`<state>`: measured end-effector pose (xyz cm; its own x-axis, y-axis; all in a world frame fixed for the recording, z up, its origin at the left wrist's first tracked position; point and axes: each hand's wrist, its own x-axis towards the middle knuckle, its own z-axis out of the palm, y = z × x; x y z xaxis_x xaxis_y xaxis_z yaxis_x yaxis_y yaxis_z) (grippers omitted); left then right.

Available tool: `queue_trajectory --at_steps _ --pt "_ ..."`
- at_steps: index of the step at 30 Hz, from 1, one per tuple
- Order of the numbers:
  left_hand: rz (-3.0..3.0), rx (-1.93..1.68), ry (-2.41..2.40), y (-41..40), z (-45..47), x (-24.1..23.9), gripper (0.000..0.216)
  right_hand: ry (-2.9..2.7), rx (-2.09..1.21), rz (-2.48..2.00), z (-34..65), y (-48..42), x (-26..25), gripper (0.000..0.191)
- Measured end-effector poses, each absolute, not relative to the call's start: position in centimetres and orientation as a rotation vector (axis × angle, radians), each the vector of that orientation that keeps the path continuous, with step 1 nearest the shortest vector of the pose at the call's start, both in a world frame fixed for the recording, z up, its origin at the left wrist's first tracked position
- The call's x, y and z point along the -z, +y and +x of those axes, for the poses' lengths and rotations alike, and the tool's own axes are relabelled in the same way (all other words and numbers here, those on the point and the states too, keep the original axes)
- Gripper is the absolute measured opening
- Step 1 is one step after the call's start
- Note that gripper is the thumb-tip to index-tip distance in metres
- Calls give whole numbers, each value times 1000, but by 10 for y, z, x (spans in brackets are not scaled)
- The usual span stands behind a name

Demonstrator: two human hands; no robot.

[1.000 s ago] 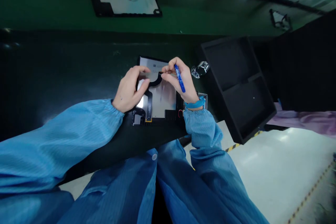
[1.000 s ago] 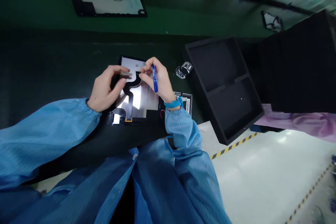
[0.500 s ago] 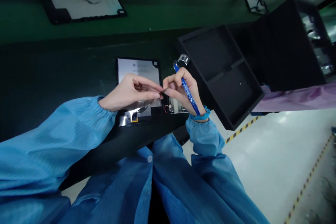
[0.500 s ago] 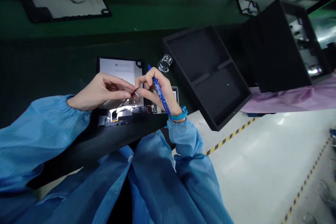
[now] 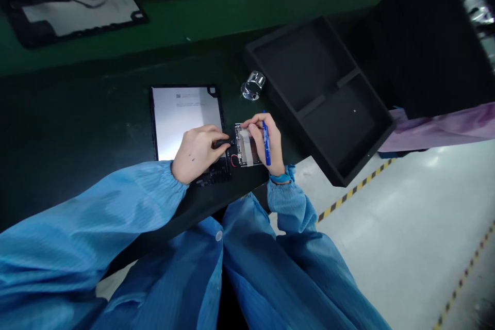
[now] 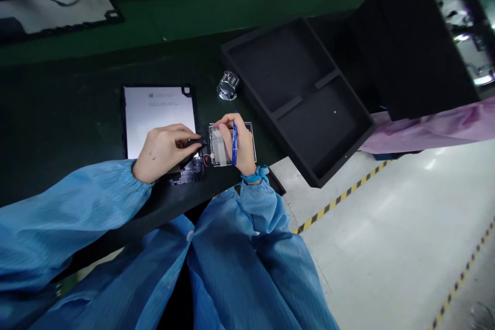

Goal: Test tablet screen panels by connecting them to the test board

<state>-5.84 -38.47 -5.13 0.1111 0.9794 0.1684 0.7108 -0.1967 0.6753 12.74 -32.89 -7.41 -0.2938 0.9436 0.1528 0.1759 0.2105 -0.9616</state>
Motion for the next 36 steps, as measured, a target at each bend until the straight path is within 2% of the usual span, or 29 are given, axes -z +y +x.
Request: queue_trajectory --at_steps 36 --pt "2039 -896 1730 -391 -49 57 14 -1699 -1152 -1080 127 -329 71 8"
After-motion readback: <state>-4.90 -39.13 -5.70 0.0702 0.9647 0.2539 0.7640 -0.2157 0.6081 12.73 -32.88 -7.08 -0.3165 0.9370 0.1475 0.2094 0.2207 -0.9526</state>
